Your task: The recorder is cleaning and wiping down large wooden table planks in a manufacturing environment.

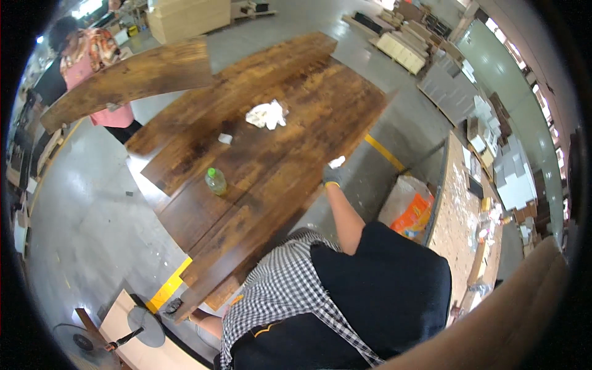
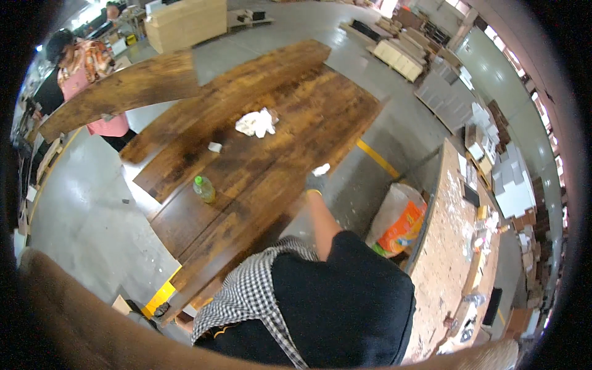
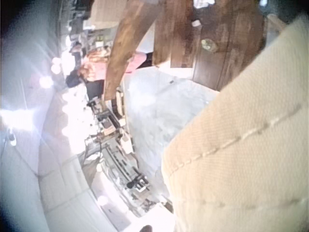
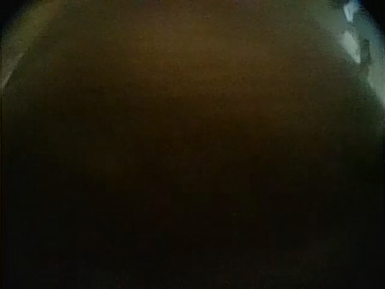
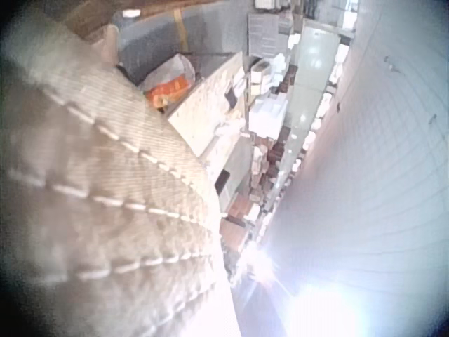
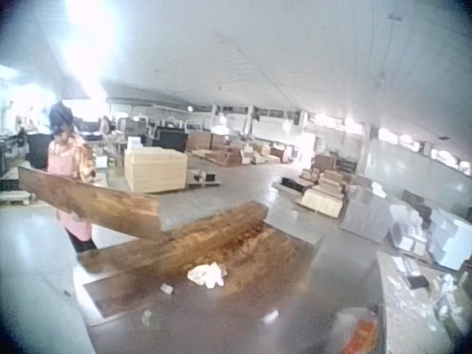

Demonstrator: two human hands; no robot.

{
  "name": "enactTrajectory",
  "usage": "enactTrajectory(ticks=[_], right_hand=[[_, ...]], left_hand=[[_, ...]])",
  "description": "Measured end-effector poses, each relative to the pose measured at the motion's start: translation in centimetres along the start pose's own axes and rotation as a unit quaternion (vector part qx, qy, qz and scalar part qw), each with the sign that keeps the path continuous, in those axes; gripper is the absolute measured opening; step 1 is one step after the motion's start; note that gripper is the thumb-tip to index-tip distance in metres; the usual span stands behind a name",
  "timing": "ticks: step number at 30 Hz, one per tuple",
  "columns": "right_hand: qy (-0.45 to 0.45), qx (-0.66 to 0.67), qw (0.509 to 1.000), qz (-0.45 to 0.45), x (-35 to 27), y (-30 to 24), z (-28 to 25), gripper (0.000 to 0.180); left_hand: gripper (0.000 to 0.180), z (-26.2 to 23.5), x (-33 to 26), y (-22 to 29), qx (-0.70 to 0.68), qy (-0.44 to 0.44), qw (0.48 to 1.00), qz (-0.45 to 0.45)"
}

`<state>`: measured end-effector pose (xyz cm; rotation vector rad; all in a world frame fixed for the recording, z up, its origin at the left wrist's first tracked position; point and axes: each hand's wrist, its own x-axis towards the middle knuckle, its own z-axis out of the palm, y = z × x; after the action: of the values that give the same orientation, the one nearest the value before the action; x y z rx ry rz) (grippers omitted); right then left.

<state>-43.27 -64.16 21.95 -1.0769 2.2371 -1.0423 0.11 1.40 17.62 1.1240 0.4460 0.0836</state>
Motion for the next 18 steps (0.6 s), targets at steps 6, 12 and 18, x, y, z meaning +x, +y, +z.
enactTrajectory(ticks=[6, 12, 18], right_hand=[[-0.125, -0.105, 0.986, -0.026, -2.3, -3.9, -7.9, 0.069], [-0.147, -0.095, 0.984, -0.035, -4.2, -4.2, -5.8, 0.074], [-0.183, -0.168, 0.947, -0.204, 5.6, 4.8, 0.4, 0.064]], left_hand=[[0.030, 1.3, -0.6, -0.9, -0.052, 0.019, 0.998, -0.004], [0.035, 0.0, -1.6, -1.4, -0.100, 0.013, 0.995, 0.019], [0.042, 0.3, -1.1, -1.8, -0.107, 0.039, 0.993, -0.021]])
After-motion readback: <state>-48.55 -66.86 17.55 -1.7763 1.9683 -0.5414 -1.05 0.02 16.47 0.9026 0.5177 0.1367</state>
